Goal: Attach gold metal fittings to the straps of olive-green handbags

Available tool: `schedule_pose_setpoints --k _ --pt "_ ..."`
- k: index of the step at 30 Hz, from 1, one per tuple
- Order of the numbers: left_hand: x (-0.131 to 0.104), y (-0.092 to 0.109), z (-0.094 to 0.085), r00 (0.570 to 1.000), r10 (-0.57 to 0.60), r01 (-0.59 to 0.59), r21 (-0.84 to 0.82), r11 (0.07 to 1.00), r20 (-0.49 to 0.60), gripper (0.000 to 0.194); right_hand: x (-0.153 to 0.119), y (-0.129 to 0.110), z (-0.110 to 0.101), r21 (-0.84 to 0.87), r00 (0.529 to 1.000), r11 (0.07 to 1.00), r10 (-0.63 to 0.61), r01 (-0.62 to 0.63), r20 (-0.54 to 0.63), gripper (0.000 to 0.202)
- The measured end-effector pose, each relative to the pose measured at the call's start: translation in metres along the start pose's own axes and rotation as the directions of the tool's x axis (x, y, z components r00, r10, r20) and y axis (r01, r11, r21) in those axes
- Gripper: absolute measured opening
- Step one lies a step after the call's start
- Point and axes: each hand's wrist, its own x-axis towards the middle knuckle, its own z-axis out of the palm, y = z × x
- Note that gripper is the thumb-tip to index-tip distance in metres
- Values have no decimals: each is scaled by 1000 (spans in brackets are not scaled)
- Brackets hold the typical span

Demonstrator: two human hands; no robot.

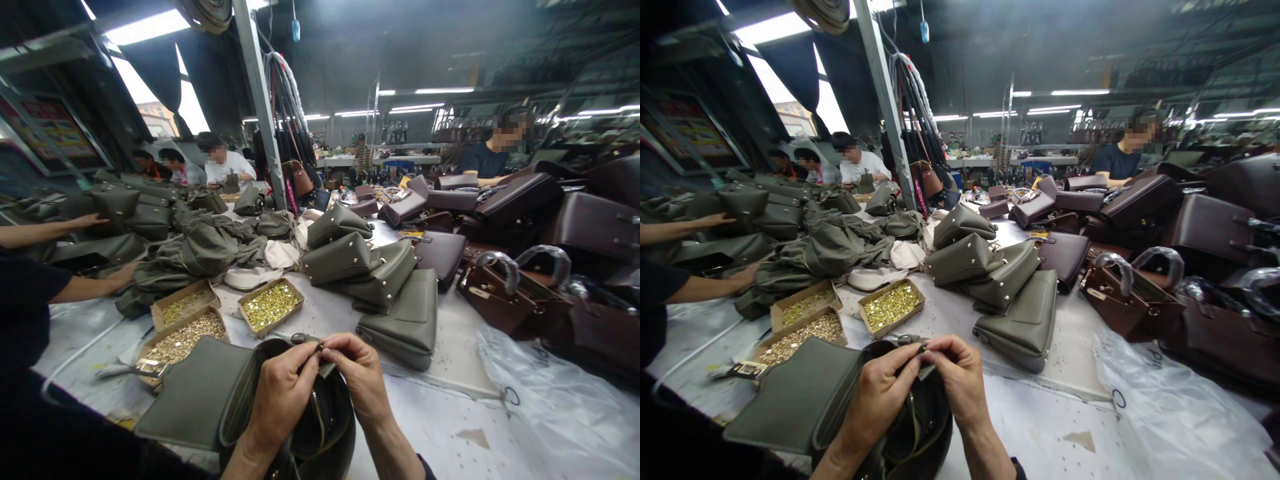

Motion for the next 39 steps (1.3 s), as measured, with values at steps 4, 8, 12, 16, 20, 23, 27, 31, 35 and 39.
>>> schedule_pose_setpoints --k 4,8,12,16,20,23,27,31,35,39 --pt "-1 -1 3 978 190 -175 170 970 -81 25 -3 -1 0 -57 996 994 -92 93 14 8" --pt "-2 1 5 956 282 -253 258 932 -81 27 -5 1 0 -99 987 982 -158 158 5 8" --pt "-2 4 5 961 275 -260 259 930 -23 26 -4 3 -2 -127 993 988 -95 86 -67 17" --pt "-1 5 4 984 173 -176 173 969 36 25 -4 -1 -5 -182 995 979 -95 92 -10 12" --pt "-3 7 3 998 -34 32 38 999 49 23 -4 -5 -5 -168 982 967 -188 190 24 8" --pt "-3 8 0 987 -152 156 -67 985 55 23 -3 -8 -2 -186 980 962 -196 201 43 7" --pt "-2 11 -4 971 -221 237 -219 947 94 23 -5 -13 3 -271 974 937 -200 222 107 7" --pt "-9 8 -5 926 -362 311 -322 894 -109 22 -12 -19 5 -376 984 911 -146 172 98 14" --pt "-19 2 -3 856 -485 366 -454 813 -180 28 -16 -26 6 -445 970 872 -121 206 212 6" --pt "-19 1 -4 867 -481 367 -482 796 -133 29 -11 -33 5 -406 965 899 -63 166 254 6"
